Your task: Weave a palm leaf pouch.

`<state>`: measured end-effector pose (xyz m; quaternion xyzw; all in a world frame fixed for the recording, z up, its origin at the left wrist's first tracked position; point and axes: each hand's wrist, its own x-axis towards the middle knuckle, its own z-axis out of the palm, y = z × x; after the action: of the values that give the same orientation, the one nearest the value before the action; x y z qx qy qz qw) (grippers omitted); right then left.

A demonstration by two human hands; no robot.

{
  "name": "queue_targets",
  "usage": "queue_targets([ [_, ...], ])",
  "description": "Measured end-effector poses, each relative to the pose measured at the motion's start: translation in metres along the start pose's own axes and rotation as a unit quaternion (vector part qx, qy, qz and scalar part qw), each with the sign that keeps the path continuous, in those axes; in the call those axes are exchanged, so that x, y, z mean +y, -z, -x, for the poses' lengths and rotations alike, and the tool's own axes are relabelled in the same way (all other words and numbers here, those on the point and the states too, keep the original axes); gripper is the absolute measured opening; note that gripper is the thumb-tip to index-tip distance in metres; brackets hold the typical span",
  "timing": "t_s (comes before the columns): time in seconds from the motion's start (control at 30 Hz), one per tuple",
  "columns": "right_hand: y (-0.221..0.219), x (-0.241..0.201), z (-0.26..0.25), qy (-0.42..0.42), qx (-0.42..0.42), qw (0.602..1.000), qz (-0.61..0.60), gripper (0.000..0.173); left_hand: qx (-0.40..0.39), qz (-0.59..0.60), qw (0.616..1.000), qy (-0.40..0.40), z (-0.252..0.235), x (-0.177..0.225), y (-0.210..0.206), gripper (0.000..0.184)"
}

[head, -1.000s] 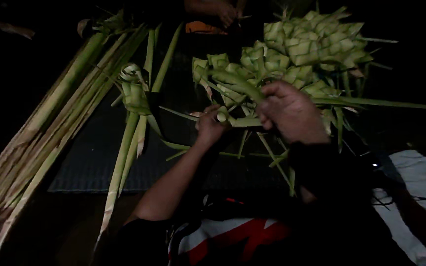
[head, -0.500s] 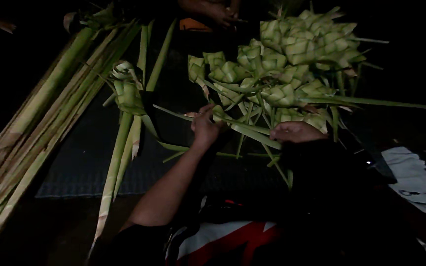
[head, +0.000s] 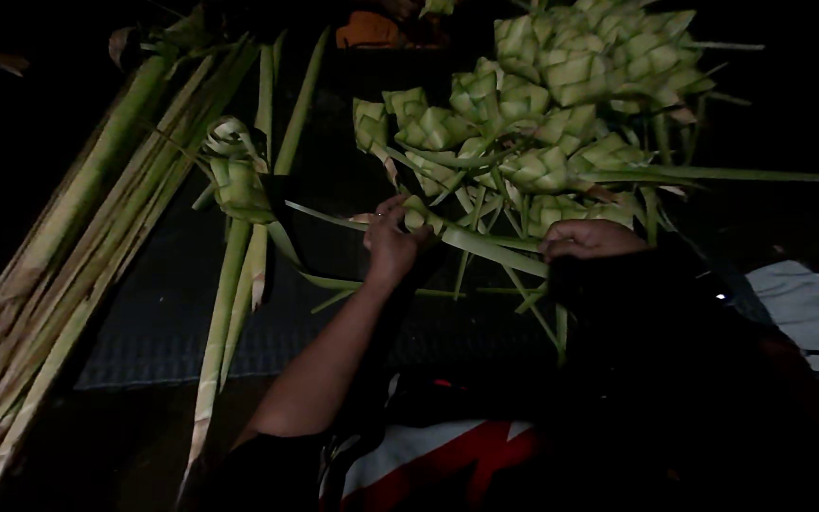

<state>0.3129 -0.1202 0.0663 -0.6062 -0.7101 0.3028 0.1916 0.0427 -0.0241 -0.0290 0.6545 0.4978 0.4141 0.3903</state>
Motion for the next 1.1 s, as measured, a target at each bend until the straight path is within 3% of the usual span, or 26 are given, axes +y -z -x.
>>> queue_targets([
  [0.17, 0.007, -0.036, 0.005, -0.023, 0.024, 0.995, -0.095, 0.018, 0.002, 0.002, 1.000, 0.002, -0.001, 0.001, -0.001, 0.026],
  [0.6, 0.005, -0.024, 0.003, -0.013, -0.007, 0.999, -0.045, 0.021, 0.007, -0.013, 1.000, 0.007, 0.000, 0.002, -0.001, 0.026],
  [0.93, 0.008, -0.042, -0.007, -0.161, -0.003, 0.987, -0.011, 0.023, 0.002, -0.015, 1.000, 0.003, 0.000, 0.001, -0.001, 0.026],
  [1.1, 0.004, -0.039, -0.014, -0.177, -0.013, 0.984, 0.018, 0.024, -0.015, -0.022, 1.000, 0.001, -0.001, 0.001, 0.002, 0.026],
])
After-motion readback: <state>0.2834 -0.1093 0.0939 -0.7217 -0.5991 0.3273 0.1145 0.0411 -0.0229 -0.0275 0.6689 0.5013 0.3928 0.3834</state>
